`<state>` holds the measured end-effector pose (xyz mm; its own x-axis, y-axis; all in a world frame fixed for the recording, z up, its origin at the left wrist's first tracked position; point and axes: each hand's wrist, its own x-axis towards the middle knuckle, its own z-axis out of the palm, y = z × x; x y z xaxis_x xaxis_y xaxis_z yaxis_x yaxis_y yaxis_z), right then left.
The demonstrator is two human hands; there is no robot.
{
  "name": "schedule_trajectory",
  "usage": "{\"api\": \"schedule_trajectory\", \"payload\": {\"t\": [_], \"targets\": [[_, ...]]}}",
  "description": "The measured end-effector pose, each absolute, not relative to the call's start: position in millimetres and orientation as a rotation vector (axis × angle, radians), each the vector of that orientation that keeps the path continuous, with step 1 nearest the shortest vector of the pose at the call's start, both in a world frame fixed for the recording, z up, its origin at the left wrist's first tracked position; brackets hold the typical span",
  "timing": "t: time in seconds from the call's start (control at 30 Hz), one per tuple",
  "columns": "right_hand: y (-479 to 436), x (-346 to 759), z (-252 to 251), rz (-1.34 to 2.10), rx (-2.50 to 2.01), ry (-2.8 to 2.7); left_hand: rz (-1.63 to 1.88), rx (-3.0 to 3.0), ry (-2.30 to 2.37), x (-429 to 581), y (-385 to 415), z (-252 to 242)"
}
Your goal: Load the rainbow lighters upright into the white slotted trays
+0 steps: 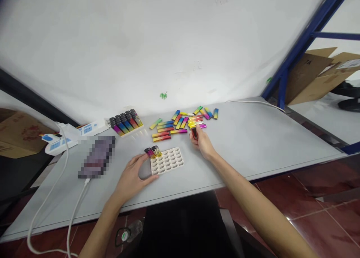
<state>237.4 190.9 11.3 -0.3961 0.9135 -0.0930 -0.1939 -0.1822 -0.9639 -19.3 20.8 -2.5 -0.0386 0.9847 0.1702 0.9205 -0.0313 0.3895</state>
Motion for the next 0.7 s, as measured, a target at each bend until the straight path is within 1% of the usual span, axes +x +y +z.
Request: {"api": "schedule_trajectory", "payload": {"t": [0.17,0.7], "targets": [[194.6,236.0,7.9,1.686,-1.010,-1.197,0.649,2.062,2.060,-19.5,21.0,-3.7],[193.8,236.8,8.9,1.656,-1.002,-1.204,0.619,2.064,2.065,-19.1,20.9,-3.7]]}}
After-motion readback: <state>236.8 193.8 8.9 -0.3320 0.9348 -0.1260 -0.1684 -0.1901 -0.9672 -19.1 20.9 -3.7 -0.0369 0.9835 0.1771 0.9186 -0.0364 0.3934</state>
